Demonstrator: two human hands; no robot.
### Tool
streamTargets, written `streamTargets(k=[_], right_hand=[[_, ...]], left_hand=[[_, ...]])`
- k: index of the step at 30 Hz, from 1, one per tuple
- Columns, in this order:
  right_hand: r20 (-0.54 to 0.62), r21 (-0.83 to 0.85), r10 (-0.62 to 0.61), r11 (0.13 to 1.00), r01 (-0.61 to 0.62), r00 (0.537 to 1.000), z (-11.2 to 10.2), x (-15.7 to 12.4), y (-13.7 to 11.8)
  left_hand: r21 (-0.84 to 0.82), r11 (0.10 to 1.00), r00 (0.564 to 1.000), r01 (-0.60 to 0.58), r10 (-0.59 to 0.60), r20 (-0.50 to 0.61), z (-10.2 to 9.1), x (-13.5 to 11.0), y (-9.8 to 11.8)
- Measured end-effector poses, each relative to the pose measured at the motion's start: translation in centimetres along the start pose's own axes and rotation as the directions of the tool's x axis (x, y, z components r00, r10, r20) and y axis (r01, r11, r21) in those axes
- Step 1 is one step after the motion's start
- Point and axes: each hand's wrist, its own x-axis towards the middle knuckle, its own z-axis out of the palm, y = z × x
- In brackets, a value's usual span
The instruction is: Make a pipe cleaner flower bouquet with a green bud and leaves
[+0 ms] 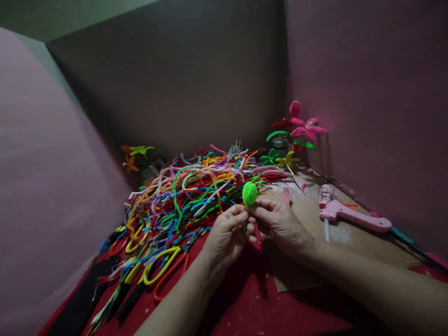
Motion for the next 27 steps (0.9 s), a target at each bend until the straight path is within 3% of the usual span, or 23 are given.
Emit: streamTargets(k=[8, 13, 16, 21, 27], right_hand=[[0.016, -0.027, 0.008, 1.000, -0.008, 1.000, -0.2, 0.1, -0.4], [0.019, -0.164, -0.081, 0.983, 0.083, 0.997, -0.2, 0.0, -1.2], [0.006, -0.307, -0.203, 0.931, 0.195, 0.979, 0.0, -0.2, -1.8], [0.046, -0.506, -0.363, 0.795, 0.335, 0.931, 0.4, -0.4, -2.5], [0.082, -0.563, -0.391, 0.741, 0.366, 0.917, 0.0, -0.3, -1.7]], left_hand=[[0.032, 0.998, 0.998, -0.049, 0.048, 0.046, 0.3, -0.1, -0.4], [0.163, 0.984, 0.994, -0.073, 0.059, 0.092, 0.1, -0.2, 0.2], [0.314, 0.938, 0.988, -0.149, 0.154, 0.008, -0.2, -0.2, 0.7], [0.439, 0.859, 0.918, -0.265, 0.364, -0.157, -0.4, 0.0, 1.3], [0.447, 0.822, 0.874, -0.354, 0.460, -0.154, 0.0, -0.9, 2.6]])
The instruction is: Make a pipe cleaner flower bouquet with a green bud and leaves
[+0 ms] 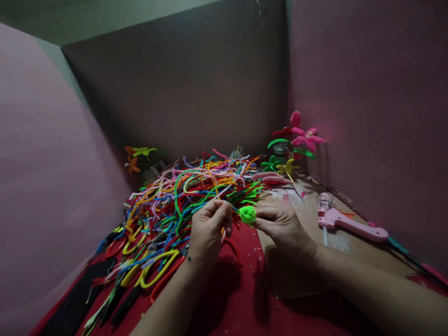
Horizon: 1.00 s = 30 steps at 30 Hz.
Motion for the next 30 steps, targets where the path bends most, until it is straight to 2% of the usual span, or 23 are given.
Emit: streamTargets(k=[4, 10, 17, 19, 22, 24, 26, 30], right_hand=[[0.017, -0.005, 0.019, 1.000, -0.018, 1.000, 0.0, -0.1, 0.3], [0.043, -0.020, 0.006, 1.000, -0.005, 0.999, 0.1, -0.3, 0.6], [0.043, -0.195, -0.099, 0.975, 0.106, 0.994, -0.1, 0.0, 0.6], [0.040, -0.238, -0.141, 0.960, 0.146, 0.989, -0.2, 0.0, 0.8], [0.035, -0.290, -0.224, 0.930, 0.224, 0.974, -0.3, 0.0, 1.0], [0.039, -0.320, -0.274, 0.908, 0.271, 0.961, -0.4, 0.1, 1.2], [0.053, -0.345, -0.294, 0.892, 0.294, 0.954, -0.4, 0.1, 1.1], [0.088, -0.400, -0.303, 0.862, 0.312, 0.949, -0.4, 0.3, 0.8]], left_hand=[[0.012, 0.996, 0.993, -0.088, 0.087, 0.078, -0.3, -0.7, 1.3], [0.262, 0.933, 0.968, -0.247, 0.227, 0.107, 0.4, -1.9, 2.4], [0.397, 0.841, 0.929, -0.367, 0.313, 0.196, 0.2, -2.1, 3.2], [0.459, 0.749, 0.878, -0.478, 0.392, 0.274, -0.1, -1.8, 3.3], [0.543, 0.480, 0.720, -0.689, 0.534, 0.443, -0.5, -1.5, 3.1], [0.570, 0.325, 0.638, -0.755, 0.568, 0.520, -0.7, -1.4, 2.9], [0.584, 0.266, 0.613, -0.767, 0.573, 0.544, -0.7, -1.3, 2.7], [0.570, 0.216, 0.577, -0.793, 0.565, 0.589, -0.7, -1.3, 2.6]])
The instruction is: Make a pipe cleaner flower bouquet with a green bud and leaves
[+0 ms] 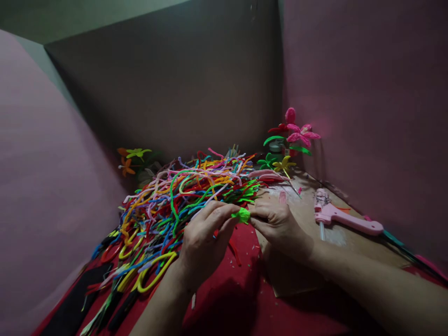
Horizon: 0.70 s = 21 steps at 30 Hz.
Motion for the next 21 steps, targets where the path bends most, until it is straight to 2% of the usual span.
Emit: streamTargets(k=[5, 13, 21], right_hand=[[0.012, -0.049, -0.012, 0.999, 0.013, 1.000, -0.04, -0.07, -0.04], [-0.025, -0.081, -0.067, 0.995, 0.064, 0.997, 0.04, -0.12, 0.17], [-0.029, -0.140, -0.096, 0.986, 0.091, 0.995, 0.07, -0.22, 0.38]], left_hand=[[0.005, 1.000, 0.999, -0.009, 0.008, 0.036, -0.16, -0.06, -0.15], [0.022, 0.996, 0.996, 0.089, -0.090, 0.028, -0.28, -0.15, -0.02], [-0.019, 0.979, 0.977, 0.201, -0.199, 0.079, -0.41, -0.15, 0.44]])
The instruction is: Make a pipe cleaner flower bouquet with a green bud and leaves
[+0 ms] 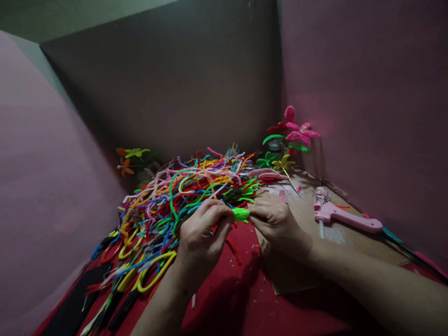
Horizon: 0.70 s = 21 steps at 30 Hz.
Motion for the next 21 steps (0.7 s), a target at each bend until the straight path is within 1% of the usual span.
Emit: streamTargets(k=[5, 8, 13, 18, 21], right_hand=[[0.009, -0.035, -0.015, 0.999, 0.016, 1.000, 0.08, -0.15, 0.12], [0.006, -0.059, -0.039, 0.998, 0.039, 0.999, 0.14, -0.16, 0.21], [-0.025, -0.083, -0.084, 0.993, 0.081, 0.996, 0.17, -0.20, 0.25], [-0.031, -0.098, -0.098, 0.991, 0.094, 0.995, 0.02, -0.20, 0.16], [-0.038, -0.138, -0.117, 0.984, 0.110, 0.992, 0.02, -0.13, 0.31]], left_hand=[[-0.008, 0.999, 0.998, 0.054, -0.054, -0.045, 0.32, -0.02, 0.13], [-0.002, 0.999, 0.997, 0.051, -0.051, -0.061, 0.50, 0.01, 0.23], [0.016, 1.000, 0.997, 0.010, -0.008, -0.081, 0.56, -0.14, 0.53], [0.063, 0.995, 0.993, -0.080, 0.085, -0.079, 0.45, -0.30, 0.88], [0.080, 0.991, 0.990, -0.108, 0.115, -0.087, 0.42, -0.29, 0.86]])
